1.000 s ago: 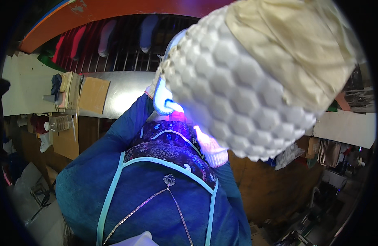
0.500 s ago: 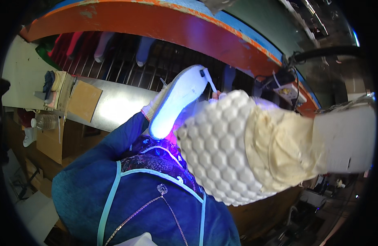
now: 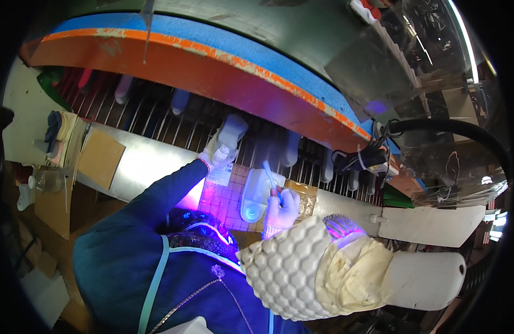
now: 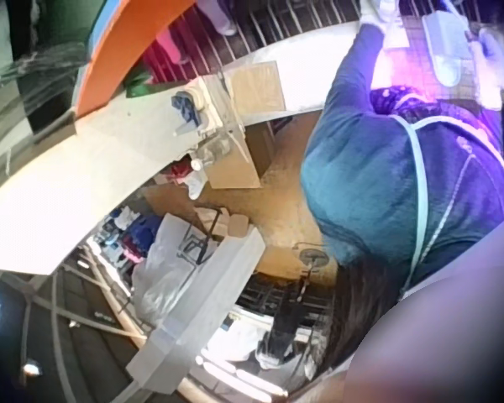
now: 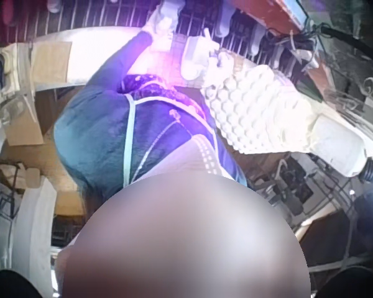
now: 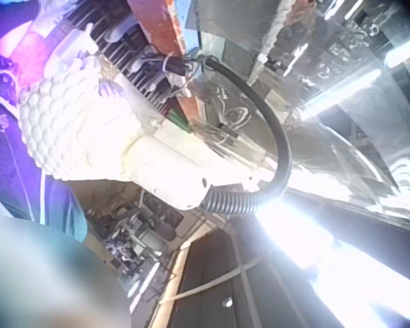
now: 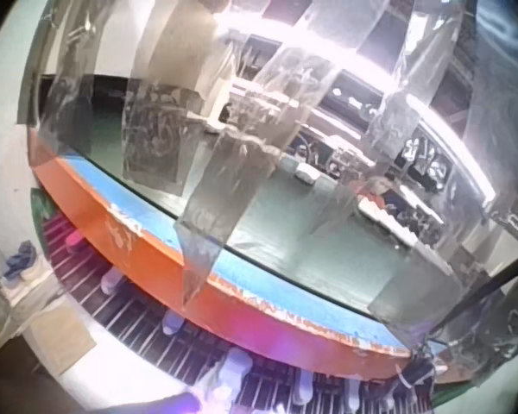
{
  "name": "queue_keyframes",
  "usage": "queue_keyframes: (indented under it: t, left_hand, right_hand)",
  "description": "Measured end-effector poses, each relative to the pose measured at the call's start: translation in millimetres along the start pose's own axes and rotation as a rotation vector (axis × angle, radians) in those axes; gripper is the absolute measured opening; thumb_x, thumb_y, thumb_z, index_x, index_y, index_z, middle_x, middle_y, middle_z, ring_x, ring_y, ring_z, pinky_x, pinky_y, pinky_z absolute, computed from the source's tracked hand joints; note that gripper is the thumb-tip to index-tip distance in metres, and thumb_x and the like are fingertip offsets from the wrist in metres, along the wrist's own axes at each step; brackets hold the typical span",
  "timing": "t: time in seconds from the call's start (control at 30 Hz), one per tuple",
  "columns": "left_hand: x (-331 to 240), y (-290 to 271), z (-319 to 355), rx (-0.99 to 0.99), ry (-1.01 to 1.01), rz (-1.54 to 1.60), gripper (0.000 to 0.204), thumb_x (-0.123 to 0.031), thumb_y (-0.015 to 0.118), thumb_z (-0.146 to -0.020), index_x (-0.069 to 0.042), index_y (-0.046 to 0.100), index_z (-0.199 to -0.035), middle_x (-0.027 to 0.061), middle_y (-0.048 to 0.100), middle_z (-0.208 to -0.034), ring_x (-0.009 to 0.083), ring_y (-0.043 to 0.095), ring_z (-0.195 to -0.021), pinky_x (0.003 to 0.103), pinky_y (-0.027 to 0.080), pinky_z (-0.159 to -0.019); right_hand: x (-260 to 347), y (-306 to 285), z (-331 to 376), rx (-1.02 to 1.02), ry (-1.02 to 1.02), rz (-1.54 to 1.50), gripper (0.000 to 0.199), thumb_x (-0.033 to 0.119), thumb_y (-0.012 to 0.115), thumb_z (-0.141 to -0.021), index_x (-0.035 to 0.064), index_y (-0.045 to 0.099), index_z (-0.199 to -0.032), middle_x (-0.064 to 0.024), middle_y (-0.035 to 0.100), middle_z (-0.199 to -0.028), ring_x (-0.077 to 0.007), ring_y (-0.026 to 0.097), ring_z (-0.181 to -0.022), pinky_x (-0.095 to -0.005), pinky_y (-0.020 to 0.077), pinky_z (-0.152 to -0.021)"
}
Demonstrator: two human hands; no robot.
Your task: The person repeatedly dips a small brush into a container of blue paint and applies it to the upper surface of a single pink shoe held in the left hand. The shoe is rotated and repositioned frequently to cover different areas. The person places the shoe on a rack and retrieves it again multiple times during the process.
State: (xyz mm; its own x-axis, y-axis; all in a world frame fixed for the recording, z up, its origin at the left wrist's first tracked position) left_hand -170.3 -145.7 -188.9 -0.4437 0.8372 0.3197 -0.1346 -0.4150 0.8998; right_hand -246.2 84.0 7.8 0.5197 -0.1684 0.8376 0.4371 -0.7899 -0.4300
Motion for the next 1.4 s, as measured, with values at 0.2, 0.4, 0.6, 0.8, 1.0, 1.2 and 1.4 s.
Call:
queue_keyframes:
  t: [0.2,0.4,0.6,0.8,1.0,1.2,1.4]
  left_hand:
    - [-27.8,-8.8,-92.8,-0.141,0.121,0.073,0.032,-0.044,0.057,-0.093,-0.019,0.059,-0.114,0.0079,0.065,-0.110,0.0290,0.061,-0.104,0.055,0.049,-0.094]
    - [-14.8,-13.1,-85.9,-0.464,0.161,-0.249,0.036,-0.033,0.048,-0.100,-0.016,0.048,-0.132,0.0176,0.057,-0.123,0.0334,0.057,-0.117,0.050,0.044,-0.103]
    - [29.7,-11.6,44.3,-0.348,-0.031,-0.363,0.063,-0.035,0.049,-0.102,-0.002,0.024,-0.149,0.0211,0.043,-0.143,0.0338,0.045,-0.135,0.047,0.039,-0.111]
    - [33.9,-6.6,157.7,-0.344,-0.046,-0.486,0.056,-0.038,0.059,-0.097,-0.003,0.042,-0.137,0.0217,0.048,-0.138,0.0368,0.046,-0.131,0.047,0.038,-0.112]
    - [12.0,28.3,207.1,-0.358,0.177,-0.609,0.059,-0.042,0.059,-0.097,-0.005,0.042,-0.139,0.0282,0.039,-0.147,0.0398,0.042,-0.135,0.048,0.034,-0.114]
    - [2.9,54.5,210.6,-0.329,0.261,-0.647,0.058,-0.041,0.061,-0.096,-0.005,0.045,-0.139,0.0249,0.046,-0.142,0.0361,0.046,-0.132,0.046,0.037,-0.112]
    - [33.2,73.5,186.0,-0.255,0.513,-0.906,0.046,-0.026,0.065,-0.096,-0.001,0.052,-0.133,0.0148,0.062,-0.123,0.0233,0.059,-0.116,0.036,0.050,-0.098]
  right_hand:
    - [-21.4,-25.8,-22.2,-0.046,0.070,0.264,0.010,0.004,0.067,-0.087,-0.0047,0.067,-0.093,-0.0031,0.052,-0.087,-0.0096,0.049,-0.074,-0.0247,0.0418,-0.065]
    - [-92.6,-31.5,-81.7,0.088,0.194,0.063,0.014,0.011,0.059,-0.093,-0.0034,0.060,-0.096,-0.0004,0.054,-0.080,-0.0082,0.046,-0.070,-0.0261,0.0408,-0.060]
    - [-189.2,0.6,-172.8,0.244,0.273,0.636,0.043,0.032,0.057,-0.092,-0.0008,0.062,-0.119,-0.0214,0.068,-0.101,-0.0321,0.067,-0.094,-0.0394,0.0497,-0.083]
    - [-244.5,34.0,-202.4,0.526,0.402,0.882,0.063,0.042,0.072,-0.077,-0.0002,0.059,-0.122,-0.0257,0.064,-0.121,-0.0387,0.061,-0.115,-0.0429,0.0482,-0.095]
    - [-257.5,59.5,-195.0,0.446,0.353,0.757,0.064,0.033,0.076,-0.070,0.0030,0.059,-0.123,-0.0219,0.068,-0.114,-0.0354,0.065,-0.109,-0.0413,0.0503,-0.091]
    - [-196.0,35.6,-231.6,0.487,0.215,0.688,0.059,0.030,0.075,-0.072,0.0005,0.058,-0.121,-0.0177,0.068,-0.113,-0.0274,0.068,-0.099,-0.0382,0.0521,-0.086]
    - [-113.2,-3.1,-182.6,0.457,0.598,-0.354,0.033,0.024,0.069,-0.088,0.0011,0.062,-0.110,-0.0099,0.067,-0.098,-0.0196,0.067,-0.085,-0.0345,0.0544,-0.077]
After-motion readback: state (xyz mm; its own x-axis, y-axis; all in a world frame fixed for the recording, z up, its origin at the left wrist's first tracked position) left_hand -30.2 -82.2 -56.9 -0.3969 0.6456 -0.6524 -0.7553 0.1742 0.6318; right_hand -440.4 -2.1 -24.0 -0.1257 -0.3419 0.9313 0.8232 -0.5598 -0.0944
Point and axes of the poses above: each hand's wrist, its own z-axis away from the middle knuckle, its own y-axis out of the palm, x = y × z, the point moved 2 cm from there along -z, towards the middle knuckle
